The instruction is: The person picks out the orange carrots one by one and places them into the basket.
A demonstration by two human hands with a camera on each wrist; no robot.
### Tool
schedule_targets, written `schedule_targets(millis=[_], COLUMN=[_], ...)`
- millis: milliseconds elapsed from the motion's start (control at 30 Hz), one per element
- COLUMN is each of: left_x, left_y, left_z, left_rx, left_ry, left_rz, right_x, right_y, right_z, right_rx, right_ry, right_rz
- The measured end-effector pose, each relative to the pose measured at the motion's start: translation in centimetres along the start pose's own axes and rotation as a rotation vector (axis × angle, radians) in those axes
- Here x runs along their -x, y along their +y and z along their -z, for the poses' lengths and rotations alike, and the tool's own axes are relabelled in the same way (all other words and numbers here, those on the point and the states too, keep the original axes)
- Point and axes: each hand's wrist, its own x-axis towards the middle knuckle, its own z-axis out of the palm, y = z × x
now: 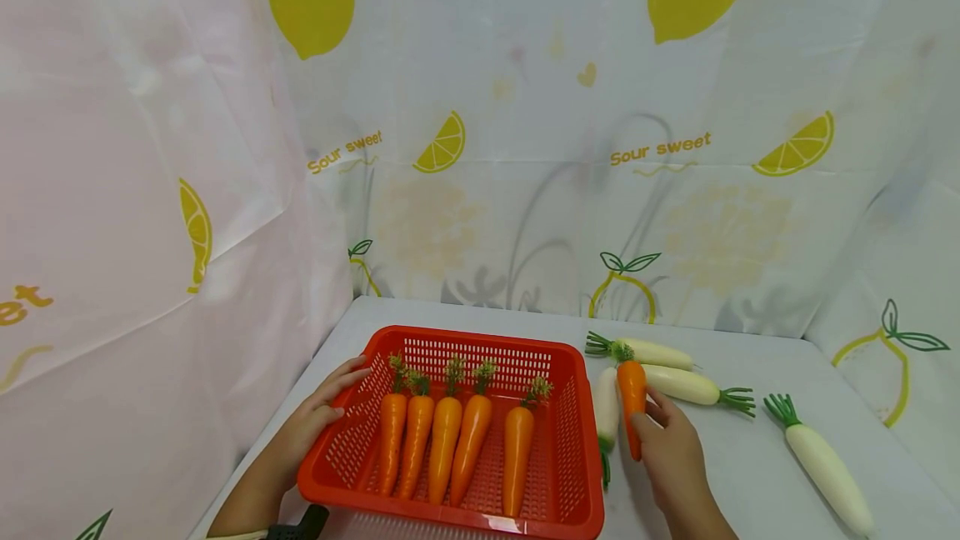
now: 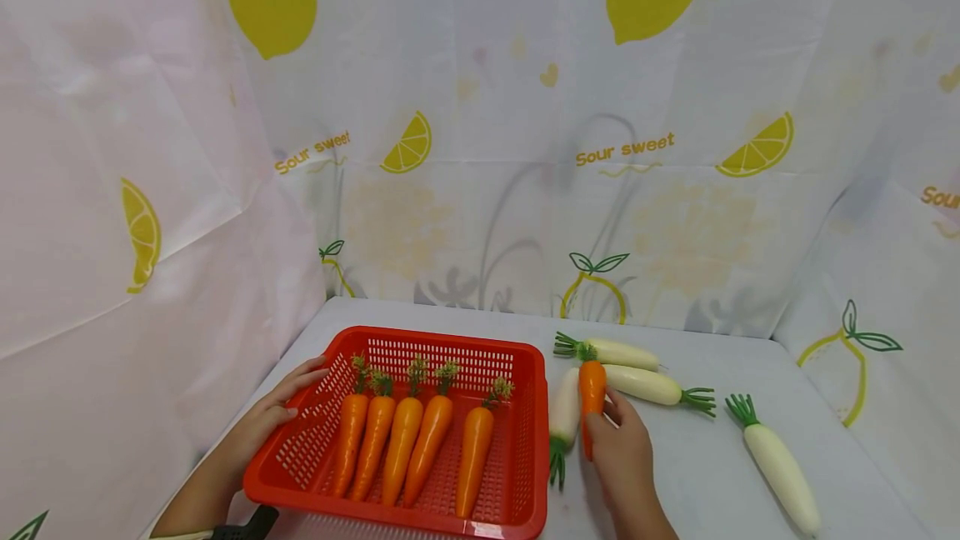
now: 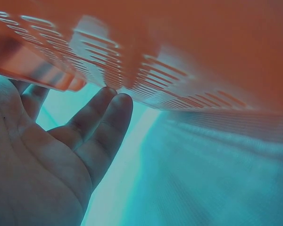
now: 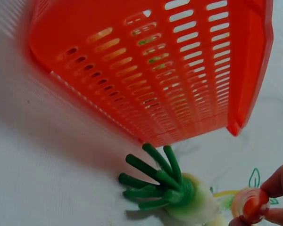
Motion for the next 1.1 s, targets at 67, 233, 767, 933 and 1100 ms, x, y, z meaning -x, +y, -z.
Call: schedule_targets(millis=[67,233,767,933,1100], left_x=[0.0,0.0,-0.1,-0.1,-0.1], left_y=[0.0,-0.2,-0.3,-0.4,-0.5], left_z=[0.0,0.1,0.2,0.4,0.4], left_rx=[-0.002,-0.016,-0.008,-0.014,-0.013], left_ry=[0.0,-0.003,-0.01,-0.01,-0.02], left_rz=[-0.002,-0.011,-0.016,-0.023,-0.034], right_x=[0.2,0.6,1.6,2.2,2.8], right_y=[-0.2,-0.7,-1.0,-1.4,-1.8], right_z=[0.0,-0.1,-1.0,-1.3,-1.7], right_rx=[-0.023,-0.087,-0.238,-0.263,-0.238], right_ry=[-0.005,-0.019,-0.044,-0.07,-0.074], right_rz=[-0.006,0.01,0.004,0.026,0.021])
